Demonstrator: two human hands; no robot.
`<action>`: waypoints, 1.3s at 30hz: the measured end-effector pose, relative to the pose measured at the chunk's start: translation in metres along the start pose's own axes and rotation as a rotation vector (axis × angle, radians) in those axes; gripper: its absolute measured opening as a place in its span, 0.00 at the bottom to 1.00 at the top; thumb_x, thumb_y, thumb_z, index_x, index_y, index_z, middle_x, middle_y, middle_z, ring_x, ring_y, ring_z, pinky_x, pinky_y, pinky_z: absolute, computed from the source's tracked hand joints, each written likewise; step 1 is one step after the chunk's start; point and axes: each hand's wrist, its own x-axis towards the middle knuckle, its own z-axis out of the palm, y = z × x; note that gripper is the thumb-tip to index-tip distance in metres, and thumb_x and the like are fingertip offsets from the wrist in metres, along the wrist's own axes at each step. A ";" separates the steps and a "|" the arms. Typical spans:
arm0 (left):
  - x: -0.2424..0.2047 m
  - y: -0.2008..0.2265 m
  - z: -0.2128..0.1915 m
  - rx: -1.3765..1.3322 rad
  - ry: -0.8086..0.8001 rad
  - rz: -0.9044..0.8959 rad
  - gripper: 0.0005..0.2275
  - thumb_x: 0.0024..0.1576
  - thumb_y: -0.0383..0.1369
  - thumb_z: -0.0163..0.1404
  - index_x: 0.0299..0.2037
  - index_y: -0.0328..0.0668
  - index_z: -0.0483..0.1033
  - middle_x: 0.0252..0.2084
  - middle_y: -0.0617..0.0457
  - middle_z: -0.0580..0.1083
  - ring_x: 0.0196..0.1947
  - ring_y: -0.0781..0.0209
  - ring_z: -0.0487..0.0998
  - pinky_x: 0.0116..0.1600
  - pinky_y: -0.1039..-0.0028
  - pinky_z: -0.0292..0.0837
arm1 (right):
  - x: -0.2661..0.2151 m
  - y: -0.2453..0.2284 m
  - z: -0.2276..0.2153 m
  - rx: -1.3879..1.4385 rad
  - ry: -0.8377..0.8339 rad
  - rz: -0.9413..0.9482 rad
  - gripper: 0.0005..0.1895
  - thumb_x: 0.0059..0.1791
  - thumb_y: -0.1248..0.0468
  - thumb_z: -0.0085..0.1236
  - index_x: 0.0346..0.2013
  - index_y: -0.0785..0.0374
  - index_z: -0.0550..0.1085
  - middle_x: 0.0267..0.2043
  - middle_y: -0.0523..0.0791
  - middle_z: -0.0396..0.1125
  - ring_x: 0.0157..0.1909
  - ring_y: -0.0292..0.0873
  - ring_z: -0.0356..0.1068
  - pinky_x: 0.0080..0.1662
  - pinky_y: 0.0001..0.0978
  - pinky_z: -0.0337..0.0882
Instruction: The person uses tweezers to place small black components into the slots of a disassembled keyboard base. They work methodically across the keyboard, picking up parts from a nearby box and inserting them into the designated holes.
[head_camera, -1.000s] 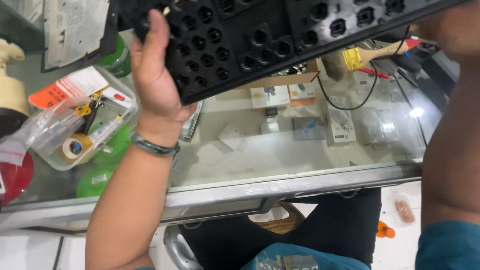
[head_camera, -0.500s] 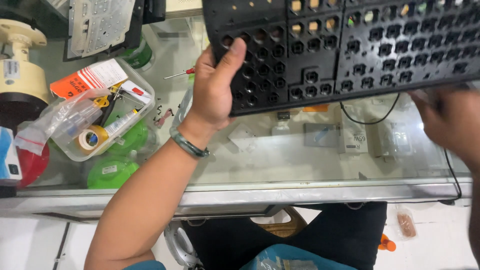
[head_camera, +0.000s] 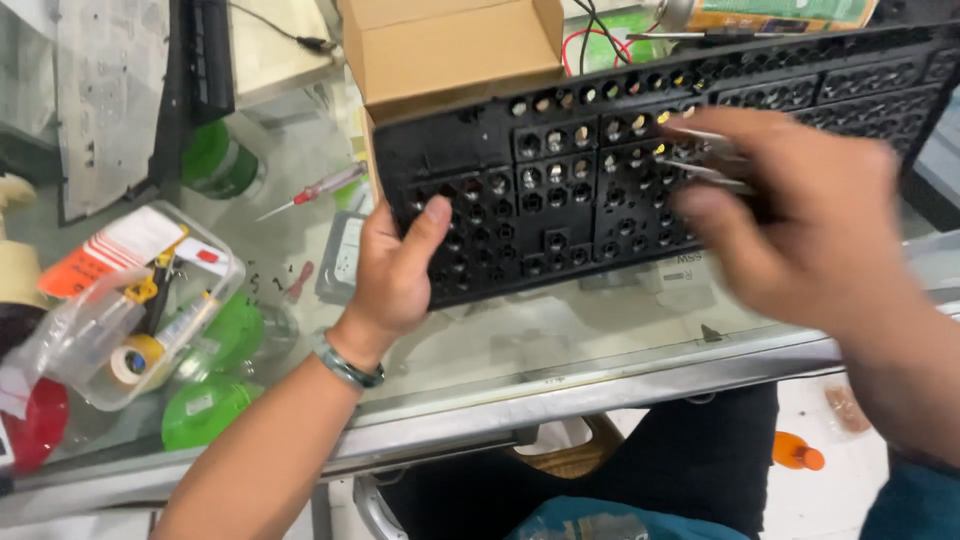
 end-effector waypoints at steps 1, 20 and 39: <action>-0.001 -0.002 0.000 -0.002 0.004 -0.048 0.17 0.64 0.38 0.50 0.58 0.35 0.73 0.55 0.50 0.77 0.54 0.61 0.76 0.61 0.70 0.75 | 0.007 -0.005 0.015 -0.002 0.082 -0.030 0.25 0.57 0.59 0.54 0.67 0.66 0.74 0.36 0.43 0.70 0.34 0.42 0.70 0.42 0.36 0.67; 0.023 0.026 -0.012 0.371 -0.326 -0.204 0.15 0.66 0.48 0.37 0.31 0.53 0.66 0.28 0.65 0.64 0.32 0.70 0.66 0.44 0.77 0.62 | -0.003 -0.001 0.072 0.007 0.042 -0.187 0.10 0.56 0.65 0.56 0.49 0.67 0.77 0.41 0.51 0.76 0.38 0.45 0.75 0.39 0.31 0.71; 0.033 0.037 -0.023 0.594 -0.542 -0.490 0.24 0.62 0.54 0.45 0.19 0.55 0.51 0.16 0.65 0.52 0.16 0.71 0.54 0.28 0.76 0.47 | 0.008 -0.023 0.084 -0.207 0.043 -0.601 0.13 0.57 0.73 0.51 0.55 0.66 0.77 0.47 0.51 0.71 0.45 0.54 0.67 0.43 0.44 0.65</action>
